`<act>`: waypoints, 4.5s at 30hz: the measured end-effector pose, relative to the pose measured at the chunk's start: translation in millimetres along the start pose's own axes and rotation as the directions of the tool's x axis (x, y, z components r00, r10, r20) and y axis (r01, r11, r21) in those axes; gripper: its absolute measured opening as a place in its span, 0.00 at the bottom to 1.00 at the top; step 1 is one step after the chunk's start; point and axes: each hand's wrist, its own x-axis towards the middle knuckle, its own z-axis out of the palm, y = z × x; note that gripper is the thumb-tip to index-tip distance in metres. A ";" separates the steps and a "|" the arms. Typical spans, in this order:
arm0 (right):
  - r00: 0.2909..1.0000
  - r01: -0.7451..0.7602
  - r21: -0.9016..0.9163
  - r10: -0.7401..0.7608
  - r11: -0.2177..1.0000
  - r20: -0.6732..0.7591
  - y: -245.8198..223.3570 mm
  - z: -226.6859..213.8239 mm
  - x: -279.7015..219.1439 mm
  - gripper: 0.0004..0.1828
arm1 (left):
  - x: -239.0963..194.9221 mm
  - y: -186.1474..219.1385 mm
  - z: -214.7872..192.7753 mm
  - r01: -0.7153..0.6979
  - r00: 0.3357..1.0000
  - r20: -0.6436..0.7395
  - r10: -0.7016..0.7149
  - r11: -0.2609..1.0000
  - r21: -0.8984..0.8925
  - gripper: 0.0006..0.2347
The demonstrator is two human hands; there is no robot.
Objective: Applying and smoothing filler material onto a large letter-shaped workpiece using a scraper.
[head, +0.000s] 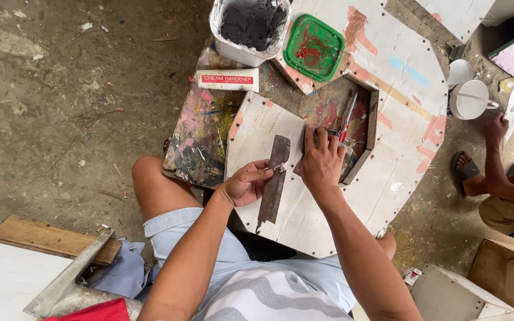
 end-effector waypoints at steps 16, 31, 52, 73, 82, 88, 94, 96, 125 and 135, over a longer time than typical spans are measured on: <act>0.978 -0.029 -0.093 0.047 0.995 0.204 -5.9 -23.8 6.9 0.41 | -5.8 8.2 18.6 -0.003 1.000 0.007 0.003 1.000 0.023 0.05; 0.975 0.097 -0.004 -0.095 0.995 0.203 34.2 4.5 -2.4 0.39 | 1.1 -1.4 -6.1 -0.016 1.000 0.018 0.015 0.999 0.035 0.06; 0.999 -0.044 0.054 0.043 0.998 0.020 -1.5 -1.1 -13.4 0.40 | -6.3 3.4 9.9 0.004 1.000 -0.009 -0.004 0.999 0.041 0.06; 0.972 0.003 0.018 -0.007 1.000 0.237 1.9 -41.6 -3.9 0.39 | -5.0 1.3 4.5 -0.025 1.000 -0.001 0.025 0.999 0.046 0.06; 0.976 0.048 0.075 -0.063 0.996 0.210 36.6 -26.8 -3.2 0.34 | -7.5 3.4 8.9 -0.008 1.000 -0.004 0.008 0.998 0.059 0.06; 0.985 -0.009 0.022 0.005 1.000 0.175 12.4 -22.6 -13.7 0.38 | -9.2 4.3 13.5 -0.017 1.000 -0.010 0.018 0.999 0.040 0.06; 0.982 -0.068 0.040 0.060 0.997 0.177 4.1 -20.1 -8.1 0.45 | -12.8 7.2 24.1 -0.016 1.000 -0.005 0.016 0.999 0.046 0.05; 0.991 -0.015 0.028 0.011 0.999 0.136 3.9 -17.1 -7.4 0.41 | -12.5 6.6 22.3 -0.018 1.000 -0.007 0.018 0.999 0.043 0.05; 0.993 0.000 0.053 -0.006 0.999 0.119 23.9 -19.5 -5.3 0.35 | -7.5 4.0 12.8 -0.015 1.000 0.006 0.015 0.999 0.038 0.06; 0.984 0.077 0.038 -0.082 0.996 0.156 21.7 -2.1 8.4 0.37 | -11.6 9.5 26.9 -0.010 1.000 0.004 0.010 0.999 0.050 0.05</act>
